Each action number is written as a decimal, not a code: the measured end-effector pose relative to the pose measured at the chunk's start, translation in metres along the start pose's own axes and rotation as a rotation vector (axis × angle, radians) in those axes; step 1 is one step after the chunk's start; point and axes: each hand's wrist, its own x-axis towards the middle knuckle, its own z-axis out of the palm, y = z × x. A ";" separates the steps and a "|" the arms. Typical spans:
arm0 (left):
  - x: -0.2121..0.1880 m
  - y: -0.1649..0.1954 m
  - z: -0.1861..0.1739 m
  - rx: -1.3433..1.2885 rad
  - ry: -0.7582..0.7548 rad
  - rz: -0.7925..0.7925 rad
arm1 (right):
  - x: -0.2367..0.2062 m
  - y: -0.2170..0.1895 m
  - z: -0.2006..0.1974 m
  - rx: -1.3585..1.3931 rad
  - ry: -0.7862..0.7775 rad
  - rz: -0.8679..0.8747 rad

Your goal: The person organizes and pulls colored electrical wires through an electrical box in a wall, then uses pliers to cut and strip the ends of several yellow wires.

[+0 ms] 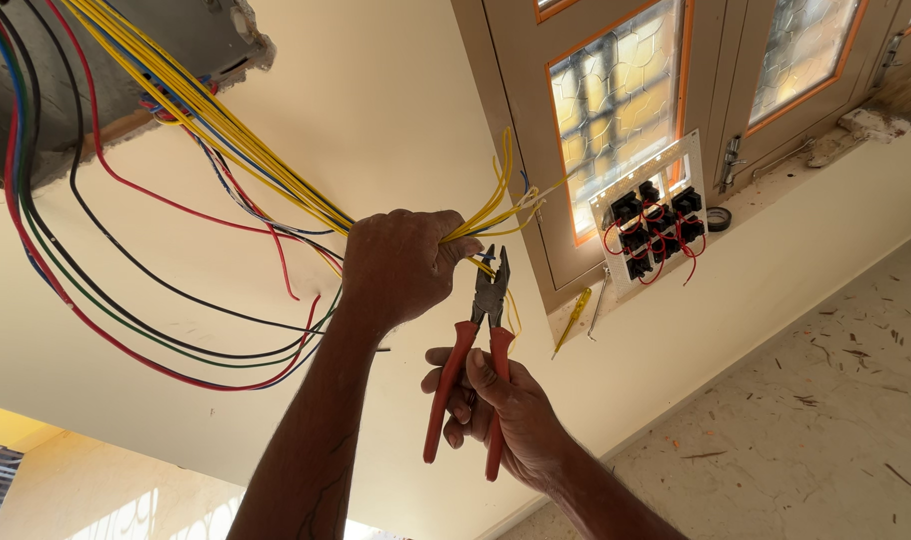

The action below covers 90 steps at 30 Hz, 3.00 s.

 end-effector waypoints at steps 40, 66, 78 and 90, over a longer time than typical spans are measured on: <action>-0.006 -0.002 0.000 0.080 0.019 0.006 | 0.007 0.011 -0.018 -0.263 0.069 0.101; -0.005 0.001 0.003 0.062 0.029 -0.012 | -0.011 -0.009 -0.002 -0.035 -0.039 0.101; -0.006 0.004 0.004 0.057 0.070 0.005 | -0.012 -0.007 -0.004 -0.152 -0.011 0.126; -0.008 0.006 0.000 0.039 0.043 -0.004 | -0.011 -0.008 -0.002 -0.061 -0.012 0.121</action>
